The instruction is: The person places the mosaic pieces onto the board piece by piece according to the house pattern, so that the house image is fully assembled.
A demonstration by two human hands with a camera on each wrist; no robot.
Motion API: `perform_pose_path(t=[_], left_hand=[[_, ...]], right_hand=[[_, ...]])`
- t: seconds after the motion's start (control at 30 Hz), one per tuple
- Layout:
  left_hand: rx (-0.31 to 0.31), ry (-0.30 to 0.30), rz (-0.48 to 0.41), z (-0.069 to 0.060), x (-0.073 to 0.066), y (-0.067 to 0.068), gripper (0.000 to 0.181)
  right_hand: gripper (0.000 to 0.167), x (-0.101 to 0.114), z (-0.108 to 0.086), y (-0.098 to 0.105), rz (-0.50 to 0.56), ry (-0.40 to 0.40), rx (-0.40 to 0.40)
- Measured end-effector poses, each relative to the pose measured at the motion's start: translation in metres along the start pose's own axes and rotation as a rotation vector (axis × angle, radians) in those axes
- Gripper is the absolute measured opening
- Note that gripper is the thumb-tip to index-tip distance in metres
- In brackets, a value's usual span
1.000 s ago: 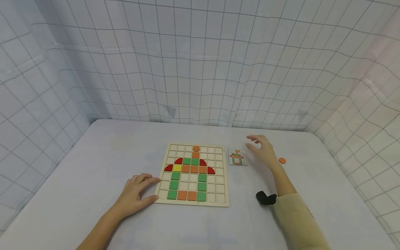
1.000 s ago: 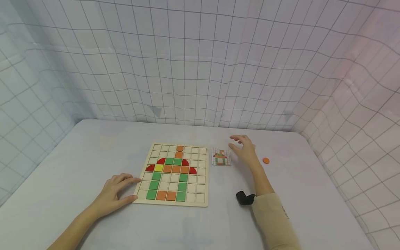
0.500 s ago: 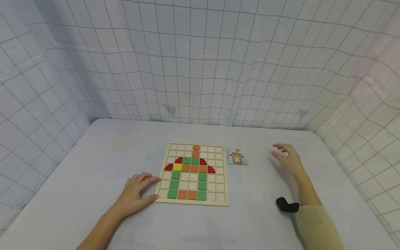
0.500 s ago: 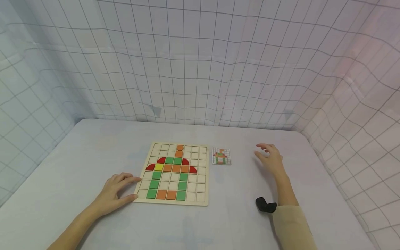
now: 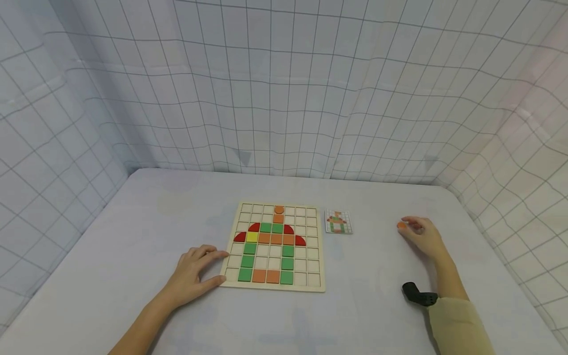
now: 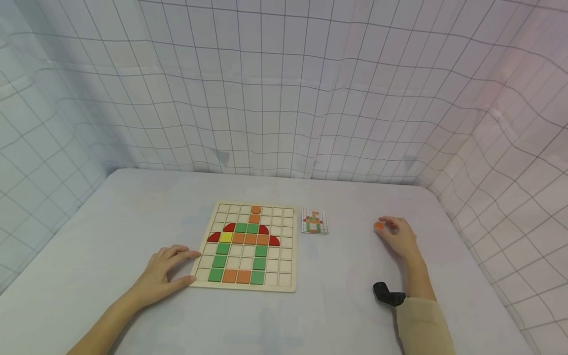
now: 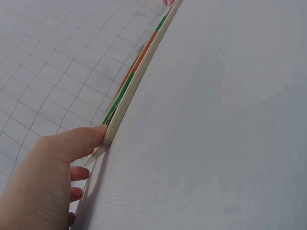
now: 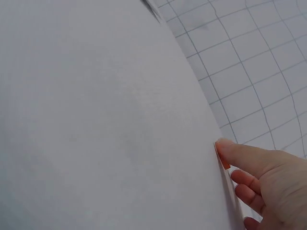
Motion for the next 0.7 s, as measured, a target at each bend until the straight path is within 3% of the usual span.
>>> perform_pose_path(t=[0.7], left_hand=[[0.010,0.016,0.001,0.000,0.002,-0.002,0.043]], right_hand=[[0.043,-0.012,0.000,-0.002,-0.033,-0.040,-0.015]])
Point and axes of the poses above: each hand's wrist, its own z-axis towards the middle knuckle, its own y-axis out of the back of the hand, x = y × z, the point moved 10 cm from there along z, towards the middle knuckle, and after that the axes turned 1 degree about -x, right-handed, at the moved point
